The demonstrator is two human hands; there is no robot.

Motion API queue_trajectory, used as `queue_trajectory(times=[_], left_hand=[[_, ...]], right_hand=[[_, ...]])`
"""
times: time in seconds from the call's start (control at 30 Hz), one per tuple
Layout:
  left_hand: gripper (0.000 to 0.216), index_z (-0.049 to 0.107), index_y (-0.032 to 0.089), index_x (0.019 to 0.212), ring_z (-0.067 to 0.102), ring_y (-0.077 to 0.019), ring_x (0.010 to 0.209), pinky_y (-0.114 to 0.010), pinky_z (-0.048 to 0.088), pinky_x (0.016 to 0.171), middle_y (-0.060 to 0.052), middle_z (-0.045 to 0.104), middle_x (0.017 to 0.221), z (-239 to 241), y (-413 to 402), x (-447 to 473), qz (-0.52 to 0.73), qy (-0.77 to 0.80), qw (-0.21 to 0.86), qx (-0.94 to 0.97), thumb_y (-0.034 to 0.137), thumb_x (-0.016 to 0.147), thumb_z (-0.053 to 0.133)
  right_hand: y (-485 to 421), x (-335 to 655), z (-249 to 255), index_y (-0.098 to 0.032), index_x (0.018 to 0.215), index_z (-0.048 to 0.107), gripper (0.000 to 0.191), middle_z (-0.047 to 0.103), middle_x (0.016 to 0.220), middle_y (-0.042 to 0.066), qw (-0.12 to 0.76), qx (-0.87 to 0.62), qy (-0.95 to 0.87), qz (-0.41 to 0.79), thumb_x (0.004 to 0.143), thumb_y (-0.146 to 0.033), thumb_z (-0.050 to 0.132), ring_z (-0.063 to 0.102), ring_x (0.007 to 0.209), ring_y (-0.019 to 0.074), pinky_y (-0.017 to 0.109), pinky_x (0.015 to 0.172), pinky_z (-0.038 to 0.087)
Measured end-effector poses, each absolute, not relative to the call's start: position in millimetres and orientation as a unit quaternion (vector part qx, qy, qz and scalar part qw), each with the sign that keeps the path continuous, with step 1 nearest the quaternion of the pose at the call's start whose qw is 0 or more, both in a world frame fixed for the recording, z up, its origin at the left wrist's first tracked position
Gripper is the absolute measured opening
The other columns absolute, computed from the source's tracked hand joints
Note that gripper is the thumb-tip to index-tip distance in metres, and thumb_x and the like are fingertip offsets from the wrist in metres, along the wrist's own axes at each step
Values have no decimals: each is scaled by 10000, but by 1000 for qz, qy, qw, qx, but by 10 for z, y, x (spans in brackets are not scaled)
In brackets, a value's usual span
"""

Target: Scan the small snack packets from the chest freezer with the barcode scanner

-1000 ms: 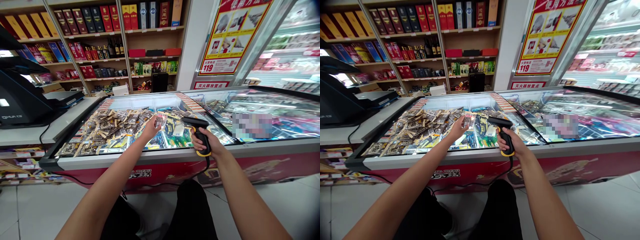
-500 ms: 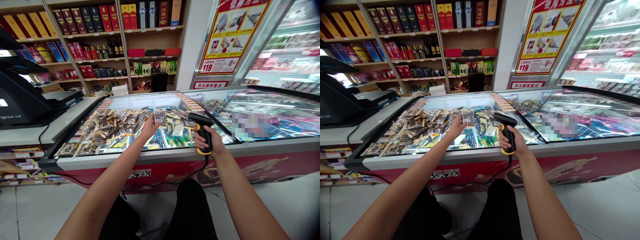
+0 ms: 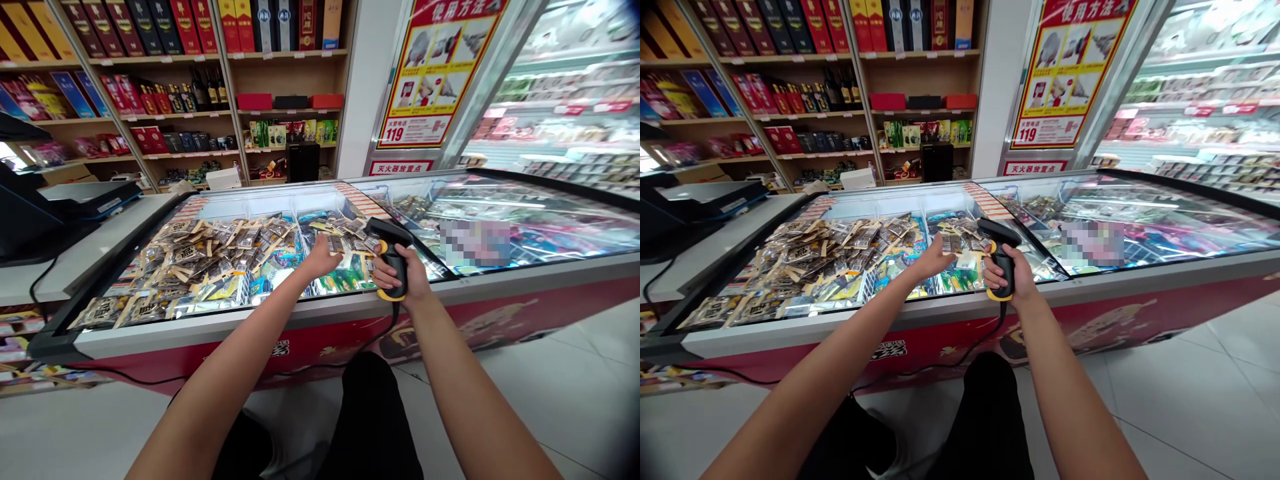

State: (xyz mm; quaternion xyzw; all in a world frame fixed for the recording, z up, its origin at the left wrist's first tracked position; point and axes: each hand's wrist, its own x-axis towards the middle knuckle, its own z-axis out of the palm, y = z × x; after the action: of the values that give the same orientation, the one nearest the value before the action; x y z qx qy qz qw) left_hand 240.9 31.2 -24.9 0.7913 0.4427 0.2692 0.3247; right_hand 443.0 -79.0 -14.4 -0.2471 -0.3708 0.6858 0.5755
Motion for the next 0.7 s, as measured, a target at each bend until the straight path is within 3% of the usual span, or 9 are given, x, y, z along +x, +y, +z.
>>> queue_trajectory(times=[0.1,0.2,0.3,0.47,0.6,0.7], left_hand=[[1005,189,46,1697,63,-397,1680,-519,147,1352,-259,111,1792,-316,270,2566,226,431,345,802,418,883,646],[1029,99,41,1713,29,-368,1686,-494,128,1360,-255,59,1799,-351,269,2631,238,401,345,814,403,903,621],[898,184,59,1701,127,-352,1684,-478,201,1346,-254,168,1789,-285,276,2481,272,404,267,831,360,952,575],[495,600,103,1454,407,-395,1535,-528,325,1258,-242,475,1632,32,405,1873,264,556,-23,788,288,1003,513],[552,665,37,1348,538,-397,1391,-506,392,1176,-282,653,1395,194,713,1476,168,642,-41,747,406,1094,343],[598,659,61,1362,511,-410,1414,-506,378,1171,-260,667,1392,236,907,1367,90,647,-13,757,507,1091,367]], right_hand=[[-788,4418,-133,-217,985,629,257,386,553,-95,568,-257,-378,684,921,-453,711,169,373,56,202,365,323],[-790,4409,-130,-217,986,638,248,381,551,-90,570,-264,-374,683,928,-449,702,158,378,56,203,365,323],[-793,4418,-139,-212,982,652,237,385,548,-86,574,-258,-366,686,934,-440,696,143,383,52,199,368,330],[-759,4447,-160,-181,983,675,289,426,541,-79,560,-234,-384,695,865,-422,783,185,368,38,190,373,357],[-743,4437,-163,-166,1001,692,282,451,548,-71,555,-233,-386,699,882,-407,775,220,365,37,185,384,375],[-752,4423,-161,-169,997,693,270,444,552,-71,553,-238,-384,700,900,-415,751,214,370,37,183,388,368]])
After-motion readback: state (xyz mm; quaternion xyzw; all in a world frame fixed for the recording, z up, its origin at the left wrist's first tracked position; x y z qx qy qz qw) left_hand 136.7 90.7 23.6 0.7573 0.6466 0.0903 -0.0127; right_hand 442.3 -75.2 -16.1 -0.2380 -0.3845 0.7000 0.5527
